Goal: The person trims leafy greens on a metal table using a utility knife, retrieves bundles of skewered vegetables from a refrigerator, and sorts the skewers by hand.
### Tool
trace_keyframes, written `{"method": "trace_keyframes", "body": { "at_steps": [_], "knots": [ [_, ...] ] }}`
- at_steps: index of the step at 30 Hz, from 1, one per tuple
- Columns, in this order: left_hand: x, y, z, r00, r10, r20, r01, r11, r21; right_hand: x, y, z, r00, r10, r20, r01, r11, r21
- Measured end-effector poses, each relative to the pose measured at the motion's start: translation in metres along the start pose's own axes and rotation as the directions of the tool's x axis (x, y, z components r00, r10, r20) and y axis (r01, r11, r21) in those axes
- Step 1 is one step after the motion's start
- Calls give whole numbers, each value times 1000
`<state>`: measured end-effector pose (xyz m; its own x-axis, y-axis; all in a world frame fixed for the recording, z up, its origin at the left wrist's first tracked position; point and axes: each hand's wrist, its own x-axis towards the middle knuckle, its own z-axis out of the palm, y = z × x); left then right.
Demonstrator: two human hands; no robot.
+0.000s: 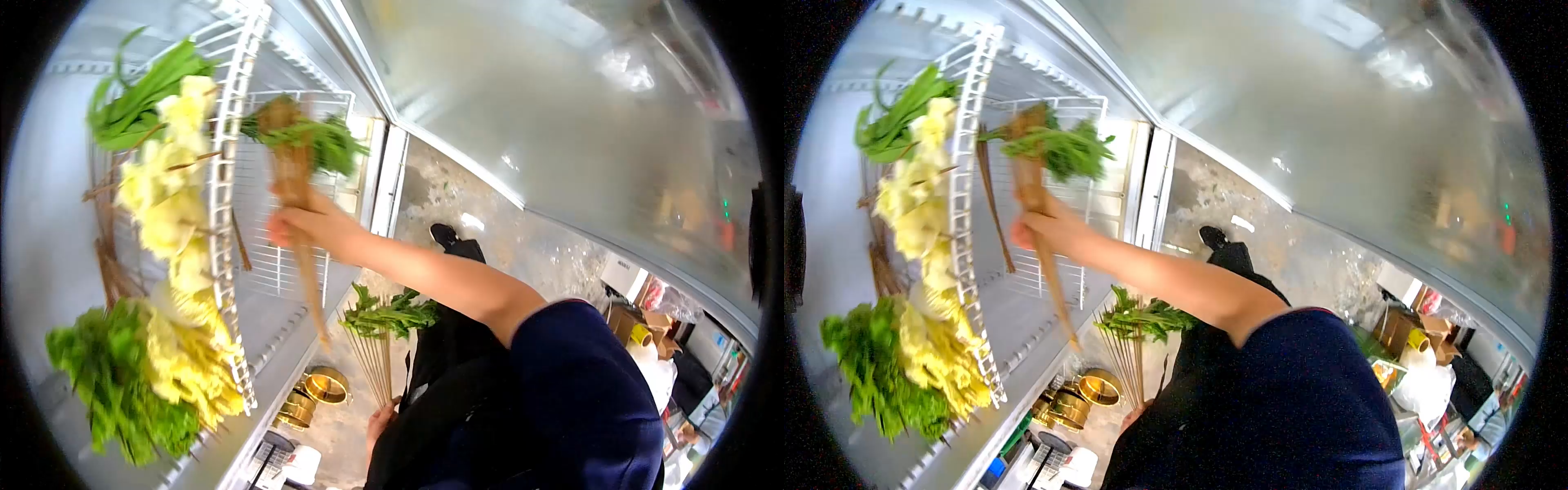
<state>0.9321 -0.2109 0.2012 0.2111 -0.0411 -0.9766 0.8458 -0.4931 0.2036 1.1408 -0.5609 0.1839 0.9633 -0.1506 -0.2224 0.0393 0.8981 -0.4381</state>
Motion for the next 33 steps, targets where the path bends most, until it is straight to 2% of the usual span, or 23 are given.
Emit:
{"method": "trace_keyframes", "body": {
  "at_steps": [3, 5, 7, 8, 9, 11, 12, 13, 15, 17, 18, 20, 21, 22, 25, 26, 27, 29, 30, 31, 32, 33],
  "knots": [
    [9, -4, 2, 991, -96, 90, 126, 890, -438, -87, -25, -2, 991, -78, 109, 90, 990, -109],
    [24, 10, -12, 962, -46, 269, 135, 937, -322, -134, -38, 6, 994, -82, 65, 95, 970, -222],
    [12, 38, 7, 986, 57, 159, -32, 987, -155, -167, -42, 3, 992, -107, -66, 65, 885, -461],
    [0, 54, 17, 989, 105, 105, -99, 993, -67, -179, -35, -12, 980, -167, -108, 95, 870, -483],
    [-14, 71, 28, 984, 141, 111, -131, 987, -94, -188, -28, -27, 962, -226, -150, 122, 855, -505],
    [-1, 76, 24, 966, 227, 125, -221, 973, -62, -208, -28, -34, 940, -164, -299, -16, 855, -519],
    [-3, 84, 27, 943, 292, 159, -285, 956, -67, -217, -23, -39, 925, -196, -326, -16, 835, -550],
    [-4, 94, 31, 916, 354, 187, -346, 935, -74, -220, -16, -44, 919, -212, -334, -1, 843, -537],
    [-4, 100, 38, 841, 498, 209, -502, 864, -41, -222, -8, -46, 901, -185, -393, -86, 810, -579],
    [4, 101, 50, 733, 651, 196, -670, 741, 47, -216, 2, -34, 889, -161, -428, -76, 871, -486],
    [-9, 104, 53, 775, 577, 256, -609, 791, 61, -214, 4, -32, 910, -133, -393, -93, 857, -507],
    [-6, 94, 51, 786, 499, 365, -535, 845, -4, -205, 17, -40, 929, -74, -362, -158, 806, -570],
    [-14, 92, 49, 790, 454, 412, -480, 876, -43, -202, 20, -35, 928, -94, -360, -128, 828, -546],
    [-17, 92, 45, 756, 473, 452, -499, 864, -69, -199, 22, -34, 940, -52, -337, -151, 823, -547],
    [-31, 87, 41, 749, 522, 407, -509, 848, -149, -193, 13, -18, 961, 61, -268, -215, 775, -595],
    [-33, 87, 38, 764, 515, 389, -498, 854, -152, -190, 8, -16, 970, 118, -214, -234, 704, -671],
    [-34, 88, 34, 777, 506, 374, -485, 860, -157, -187, -1, -9, 959, 210, -192, -277, 527, -804],
    [-36, 86, 29, 798, 502, 332, -484, 864, -142, -173, -29, 8, 775, 525, -351, -457, 82, -886],
    [-37, 84, 27, 806, 506, 307, -494, 861, -123, -167, -47, 27, 638, 679, -364, -476, -24, -879],
    [-37, 83, 27, 812, 510, 283, -502, 858, -106, -166, -71, 58, 621, 734, -276, -305, -98, -947],
    [-36, 84, 28, 795, 534, 287, -518, 844, -136, -166, -100, 103, 679, 730, -83, 32, -143, -989],
    [-37, 85, 29, 779, 555, 290, -532, 831, -162, -177, -132, 156, 783, 558, 275, 435, -174, -884]
  ]
}}
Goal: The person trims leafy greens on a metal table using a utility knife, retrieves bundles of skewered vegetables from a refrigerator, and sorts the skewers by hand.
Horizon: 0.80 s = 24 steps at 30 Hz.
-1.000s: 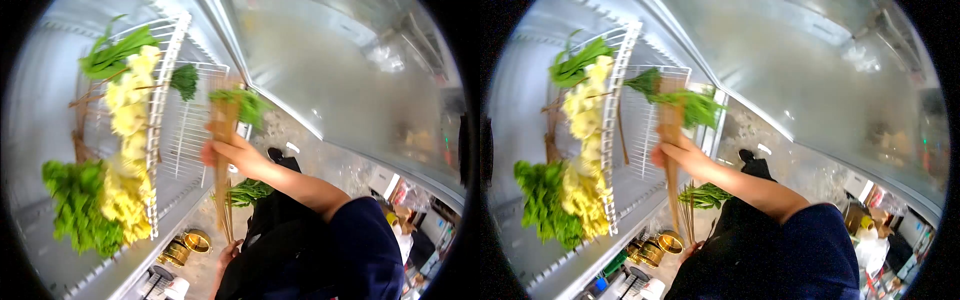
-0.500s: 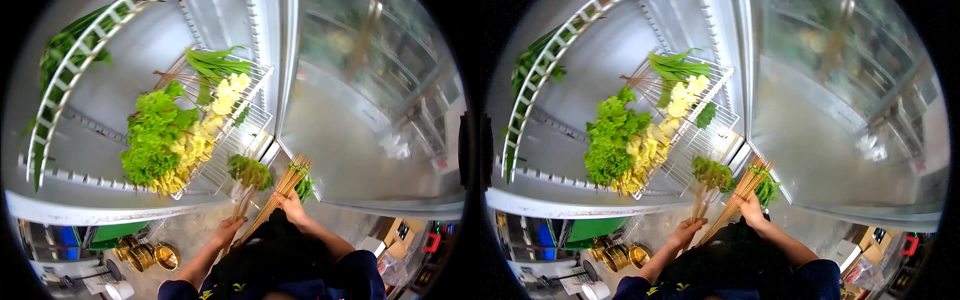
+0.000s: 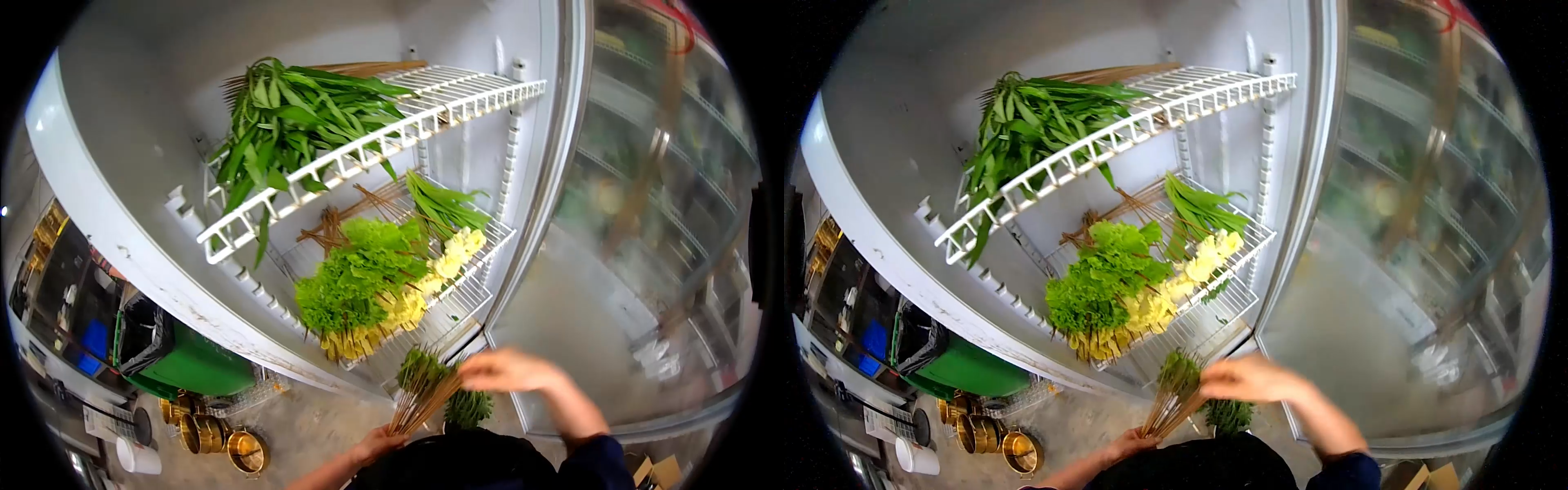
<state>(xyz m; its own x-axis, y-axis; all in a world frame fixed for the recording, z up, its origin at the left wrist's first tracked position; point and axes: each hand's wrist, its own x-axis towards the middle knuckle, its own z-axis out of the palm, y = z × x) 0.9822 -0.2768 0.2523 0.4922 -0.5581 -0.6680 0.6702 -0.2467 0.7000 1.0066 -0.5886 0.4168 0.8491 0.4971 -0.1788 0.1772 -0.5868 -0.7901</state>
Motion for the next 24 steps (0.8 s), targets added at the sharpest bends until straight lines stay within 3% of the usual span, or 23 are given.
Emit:
{"method": "trace_keyframes", "body": {
  "at_steps": [1, 2, 4, 5, 6, 7, 9, 10, 11, 13, 16, 18, 19, 22, 23, 24],
  "knots": [
    [-2, 0, 0, 1000, 19, 6, -19, 1000, -19, -11, -45, -36, 977, -69, -204, 88, 992, 87],
    [-4, -2, -2, 999, 35, 12, -35, 999, -39, -15, -67, -65, 883, -198, -425, 256, 963, 81],
    [11, -7, -11, 998, 5, 60, -6, 1000, 12, -8, -131, -124, 647, -363, -671, 526, 849, 49],
    [22, -11, -12, 998, 6, 67, -9, 999, 45, 6, -154, -156, 546, -491, -679, 543, 824, -161],
    [36, -19, -15, 997, 5, 73, -10, 997, 78, 25, -181, -186, 574, -513, -638, 474, 844, -253],
    [62, -44, -21, 986, 113, 121, -119, 992, 45, 53, -204, -211, 590, -546, -595, 410, 838, -361],
    [78, -38, -17, 985, 79, 152, -119, 954, 276, 117, -231, -257, 651, -557, -516, 320, 818, -478],
    [85, -33, -16, 986, 59, 157, -117, 915, 385, 152, -240, -281, 697, -543, -469, 168, 759, -629],
    [96, -31, -16, 970, 69, 232, -161, 898, 409, 186, -245, -298, 691, -575, -439, -46, 570, -820],
    [107, -13, -6, 967, -23, 252, -61, 946, 319, 233, -263, -307, 847, -379, -373, -264, 310, -914],
    [101, 26, 9, 945, -57, 323, 50, 998, 31, 307, -254, -323, 899, -334, -285, -196, 274, -941],
    [121, 19, 16, 953, -62, 295, 101, 988, -119, 344, -239, -327, 933, -259, -249, -160, 321, -933],
    [131, 15, 16, 935, -40, 353, 114, 975, -190, 351, -238, -325, 947, -222, -233, -147, 346, -927],
    [138, 22, 19, 930, 20, 367, 136, 909, -395, 341, -234, -313, 935, -164, -315, -158, 602, -782],
    [154, 15, 19, 930, 5, 368, 157, 899, -408, 323, -243, -298, 900, -149, -408, -196, 698, -689],
    [155, 21, 25, 937, 2, 350, 157, 891, -426, 328, -240, -303, 881, -203, -427, -220, 623, -751]
  ]
}}
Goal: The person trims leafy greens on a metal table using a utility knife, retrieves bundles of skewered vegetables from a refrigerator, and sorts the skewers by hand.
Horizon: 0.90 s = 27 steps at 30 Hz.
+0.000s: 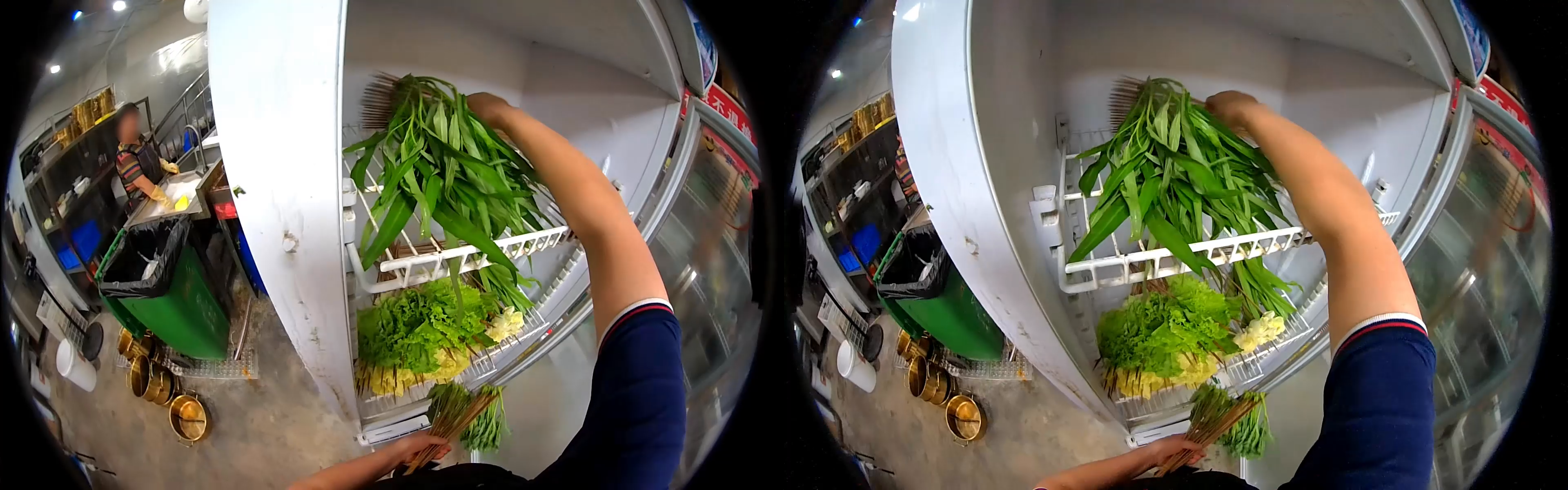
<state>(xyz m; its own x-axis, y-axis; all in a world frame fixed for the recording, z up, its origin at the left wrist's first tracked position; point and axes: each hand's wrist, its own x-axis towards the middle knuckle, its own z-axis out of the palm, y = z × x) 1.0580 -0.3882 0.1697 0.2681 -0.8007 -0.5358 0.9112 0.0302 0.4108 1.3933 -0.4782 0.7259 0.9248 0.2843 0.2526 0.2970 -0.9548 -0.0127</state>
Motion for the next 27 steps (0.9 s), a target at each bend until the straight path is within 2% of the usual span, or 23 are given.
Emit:
{"method": "trace_keyframes", "body": {
  "at_steps": [2, 3, 5, 8, 9, 11, 14, 17, 20, 22, 23, 27],
  "knots": [
    [0, 10, 19, 999, 0, -36, -1, 1000, -22, 16, 30, -8, 993, -30, -115, 7, 980, -197],
    [16, 5, 13, 999, 23, 24, -22, 998, -63, 17, 42, -16, 986, -48, -161, 19, 983, -183],
    [25, 18, 25, 1000, 30, 7, -29, 994, -110, 16, 62, -37, 962, -88, -258, 49, 987, -154],
    [35, 32, 24, 1000, 16, -7, -17, 978, -210, 22, 98, -43, 909, -146, -391, 200, 974, 102],
    [36, 36, 28, 1000, 17, -23, -22, 970, -242, 5, 92, -55, 897, -141, -419, 154, 988, -2],
    [30, 44, 43, 998, 26, -52, -41, 950, -309, -29, 83, -70, 867, -149, -476, 163, 987, -12],
    [32, 43, 56, 999, -20, -47, 5, 952, -307, -62, 72, -85, 826, -167, -538, 157, 985, -64],
    [56, 22, 28, 985, -113, 129, 163, 851, -500, -91, 55, -94, 766, -210, -607, 130, 976, -174],
    [22, 26, 60, 986, -129, -103, 74, 903, -424, -102, 47, -106, 651, -314, -691, 305, 942, -141],
    [22, 22, 50, 986, -143, -85, 93, 898, -430, -109, 45, -118, 875, -140, -463, 174, 984, 30],
    [22, 17, 45, 985, -157, -75, 108, 887, -449, -114, 43, -120, 947, -49, -316, 87, 991, 106],
    [-4, 11, 58, 976, -203, -79, 149, 886, -438, -145, 32, -122, 988, 151, -17, -145, 970, 193]
  ]
}}
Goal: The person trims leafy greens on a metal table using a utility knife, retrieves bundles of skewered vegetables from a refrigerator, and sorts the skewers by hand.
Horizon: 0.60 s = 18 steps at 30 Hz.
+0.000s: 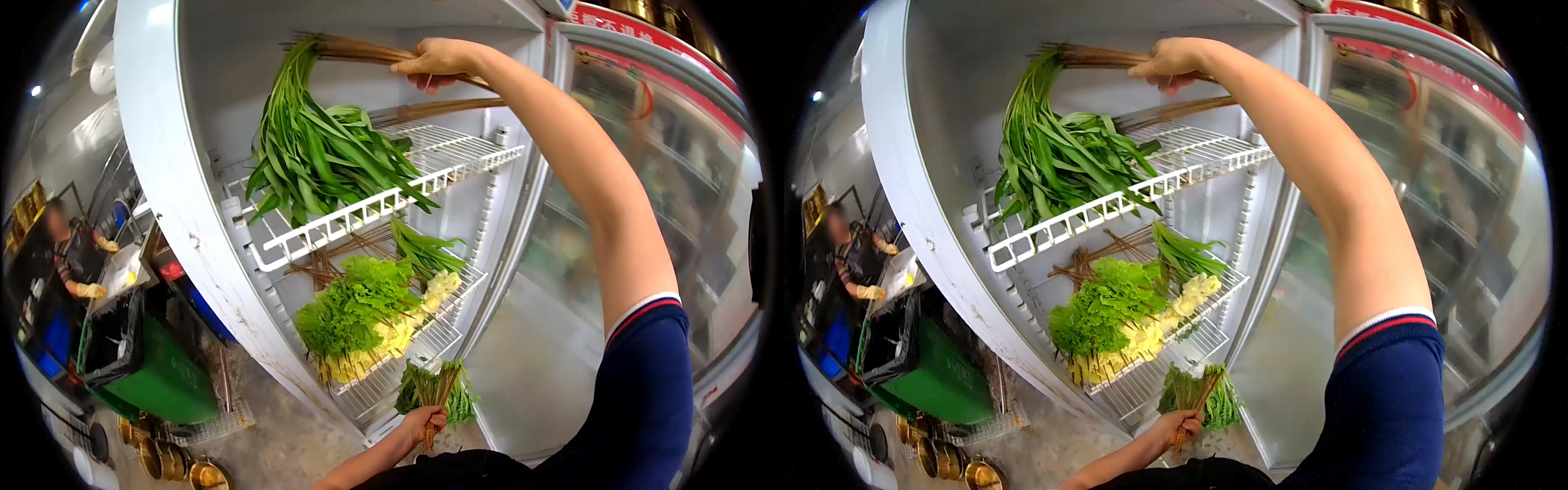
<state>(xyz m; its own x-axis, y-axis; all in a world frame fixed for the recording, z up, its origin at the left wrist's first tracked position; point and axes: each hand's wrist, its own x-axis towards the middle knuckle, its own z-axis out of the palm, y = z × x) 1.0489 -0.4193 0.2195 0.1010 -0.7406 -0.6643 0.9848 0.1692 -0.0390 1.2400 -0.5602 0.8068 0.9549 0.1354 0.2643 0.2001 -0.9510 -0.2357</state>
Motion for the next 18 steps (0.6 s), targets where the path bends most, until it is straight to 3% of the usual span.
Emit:
{"method": "trace_keyframes", "body": {
  "at_steps": [3, 6, 9, 13, 18],
  "knots": [
    [-8, -6, -12, 1000, 21, -6, -21, 998, 67, -16, 11, 10, 972, 160, 172, -184, 974, 132],
    [-21, -7, -15, 1000, -19, -8, 20, 998, 62, -37, 39, 13, 928, 45, 370, -169, 935, 311],
    [-24, -10, -28, 998, -51, 29, 49, 996, 68, -64, 69, 16, 893, 66, 445, -245, 900, 359],
    [-38, -13, -19, 1000, -17, 9, 16, 995, 97, -95, 78, 39, 964, 214, 157, -243, 949, 201],
    [-39, -17, -19, 999, -34, 4, 33, 986, 163, -97, 66, 45, 973, 206, 99, -209, 978, 21]
  ]
}}
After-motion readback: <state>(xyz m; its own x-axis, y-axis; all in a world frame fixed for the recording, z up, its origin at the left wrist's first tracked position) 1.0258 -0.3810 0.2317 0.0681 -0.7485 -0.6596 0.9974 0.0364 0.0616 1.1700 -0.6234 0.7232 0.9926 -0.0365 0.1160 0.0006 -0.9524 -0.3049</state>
